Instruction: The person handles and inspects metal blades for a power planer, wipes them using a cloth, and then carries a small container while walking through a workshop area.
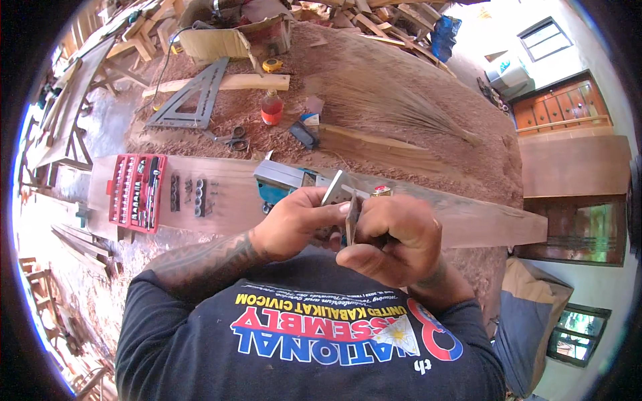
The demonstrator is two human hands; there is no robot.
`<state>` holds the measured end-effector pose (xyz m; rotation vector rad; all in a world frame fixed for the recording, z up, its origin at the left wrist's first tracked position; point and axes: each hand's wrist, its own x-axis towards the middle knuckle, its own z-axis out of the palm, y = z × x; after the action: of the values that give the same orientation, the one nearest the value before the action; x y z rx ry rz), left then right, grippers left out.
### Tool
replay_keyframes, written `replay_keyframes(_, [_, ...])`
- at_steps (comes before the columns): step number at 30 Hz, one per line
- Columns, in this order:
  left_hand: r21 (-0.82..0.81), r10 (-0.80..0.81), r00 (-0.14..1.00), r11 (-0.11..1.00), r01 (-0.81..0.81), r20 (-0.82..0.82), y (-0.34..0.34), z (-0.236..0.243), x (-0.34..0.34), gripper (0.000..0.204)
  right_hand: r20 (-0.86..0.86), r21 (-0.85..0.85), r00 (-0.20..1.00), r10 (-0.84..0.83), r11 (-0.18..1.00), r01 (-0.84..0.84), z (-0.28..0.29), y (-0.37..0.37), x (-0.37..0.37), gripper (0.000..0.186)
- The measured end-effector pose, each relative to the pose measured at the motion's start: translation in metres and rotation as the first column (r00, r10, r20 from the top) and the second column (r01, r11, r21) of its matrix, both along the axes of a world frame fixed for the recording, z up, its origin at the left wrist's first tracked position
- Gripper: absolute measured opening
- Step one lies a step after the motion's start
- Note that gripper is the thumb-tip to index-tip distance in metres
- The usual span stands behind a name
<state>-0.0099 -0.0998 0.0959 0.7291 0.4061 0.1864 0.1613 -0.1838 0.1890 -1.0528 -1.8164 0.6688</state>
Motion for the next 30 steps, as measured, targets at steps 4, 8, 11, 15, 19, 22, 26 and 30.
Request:
replay_keyframes(4, [-0.032,0.006,0.998,0.999,-0.004,0.056,-0.0004,-0.0029,0.0001,0.032,0.029,-0.007,0.999,0.023,1.000,-0.023,0.0020,0.0025,-0.0048,0.031])
replay_keyframes(8, [0.005,-0.010,0.996,1.000,0.010,0.085,0.0020,-0.0049,-0.0008,0.033,0.022,-0.005,0.999,0.046,0.999,-0.046,0.0016,0.0037,-0.0064,0.032])
replay_keyframes(11, [0.008,0.006,0.995,1.000,-0.006,0.098,0.0026,-0.0015,-0.0011,0.033,0.022,0.002,0.998,0.052,0.999,-0.052,0.0009,0.0054,-0.0068,0.033])
replay_keyframes(15, [-0.023,-0.003,0.994,1.000,0.006,0.108,0.0025,0.0010,-0.0017,0.029,0.052,0.008,0.998,0.042,0.999,-0.043,0.0011,0.0044,-0.0066,0.034])
replay_keyframes(19, [-0.027,0.006,0.994,1.000,-0.003,0.105,0.0013,0.0025,-0.0022,0.028,0.042,0.004,0.998,0.053,0.999,-0.053,0.0017,0.0042,-0.0075,0.034])
replay_keyframes(22, [0.008,0.000,0.996,1.000,-0.001,0.093,0.0017,0.0005,-0.0030,0.029,0.030,-0.008,0.998,0.058,0.998,-0.058,0.0008,0.0037,-0.0082,0.034])
replay_keyframes(26, [0.027,-0.006,0.997,1.000,0.004,0.083,0.0021,0.0000,-0.0028,0.030,0.020,0.001,0.998,0.060,0.998,-0.060,0.0005,0.0044,-0.0080,0.033])
replay_keyframes(30, [0.018,0.009,0.997,1.000,-0.010,0.082,0.0030,0.0005,0.0003,0.030,0.021,-0.017,0.998,0.066,0.998,-0.066,0.0007,0.0054,-0.0046,0.032])
